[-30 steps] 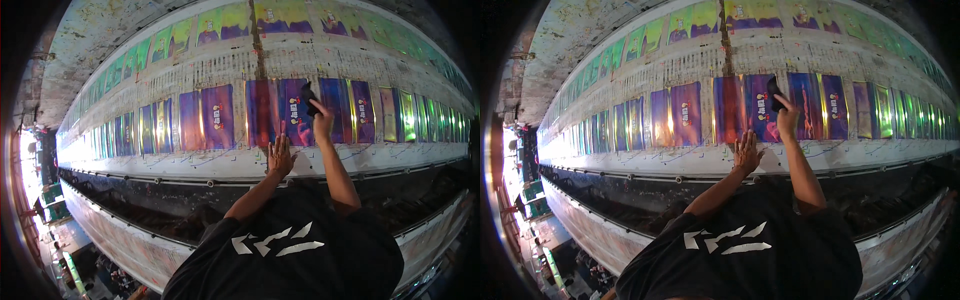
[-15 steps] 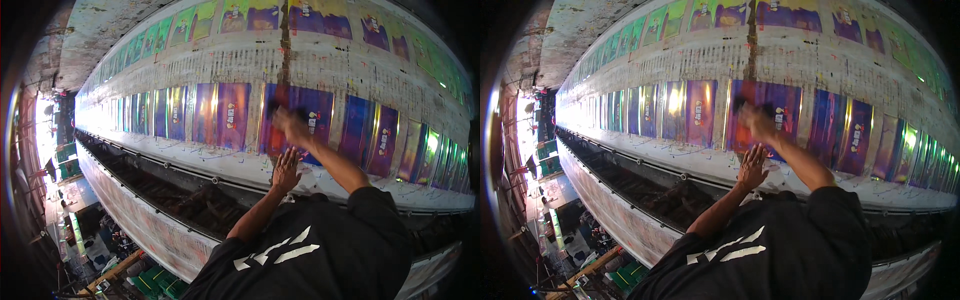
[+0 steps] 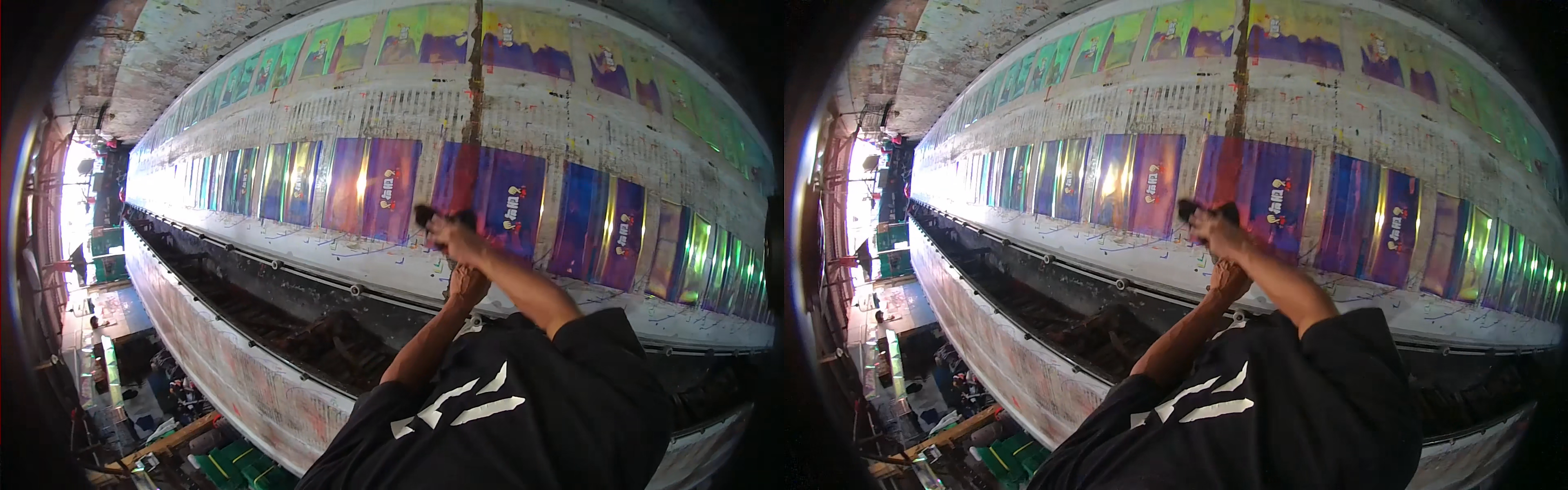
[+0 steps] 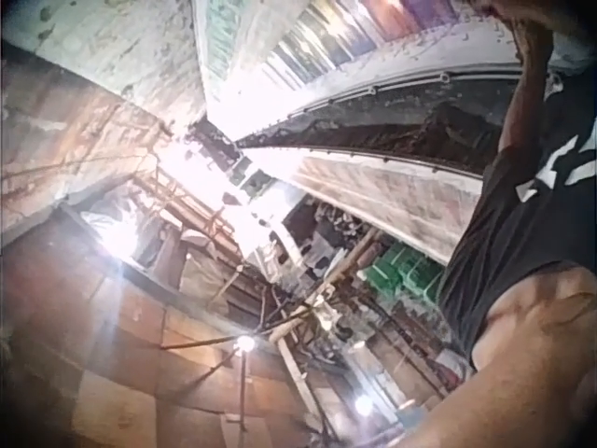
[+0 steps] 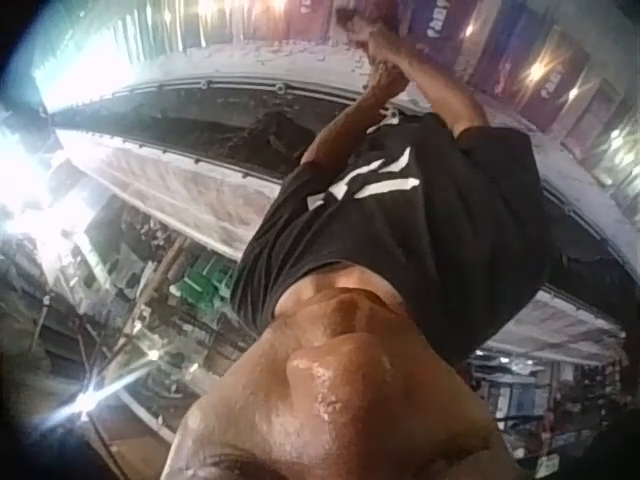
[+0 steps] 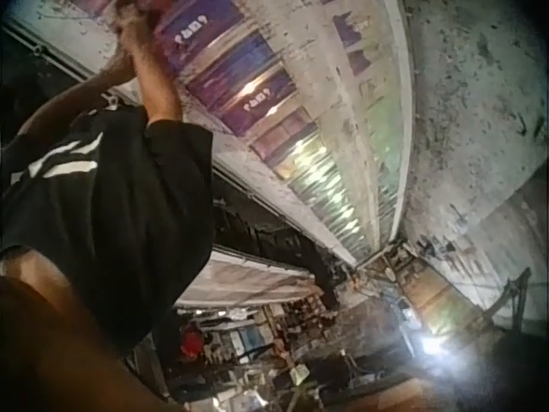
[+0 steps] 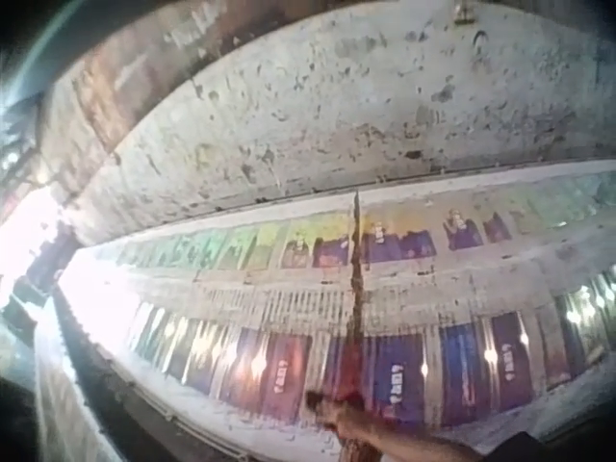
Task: Manually applying color or adhesive to prints on a long screen printing table.
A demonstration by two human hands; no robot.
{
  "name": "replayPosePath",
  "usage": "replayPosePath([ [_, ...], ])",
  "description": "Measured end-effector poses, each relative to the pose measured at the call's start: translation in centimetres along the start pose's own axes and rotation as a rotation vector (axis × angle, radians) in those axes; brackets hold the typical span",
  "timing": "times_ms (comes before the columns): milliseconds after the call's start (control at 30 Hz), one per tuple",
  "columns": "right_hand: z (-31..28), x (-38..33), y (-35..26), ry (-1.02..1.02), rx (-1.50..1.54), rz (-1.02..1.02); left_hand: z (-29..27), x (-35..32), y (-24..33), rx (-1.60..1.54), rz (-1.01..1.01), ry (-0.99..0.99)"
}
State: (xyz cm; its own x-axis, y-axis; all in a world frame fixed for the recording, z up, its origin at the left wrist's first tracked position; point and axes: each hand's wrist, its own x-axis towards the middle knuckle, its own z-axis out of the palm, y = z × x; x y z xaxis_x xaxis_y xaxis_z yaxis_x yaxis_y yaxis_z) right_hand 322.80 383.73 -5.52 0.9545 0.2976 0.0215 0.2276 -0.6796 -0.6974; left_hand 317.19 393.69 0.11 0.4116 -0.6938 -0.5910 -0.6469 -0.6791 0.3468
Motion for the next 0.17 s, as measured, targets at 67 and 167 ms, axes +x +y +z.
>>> replayPosePath([
  [67,1.5,-0.8,-0.4,-0.108,0.142,0.085,4.3,2.4,-1.4,0.221,0.096,0.172],
  [167,-5.6,0.9,-6.9,-0.654,0.601,0.59,8.1,3.6,-6.0,0.197,0.217,0.422],
])
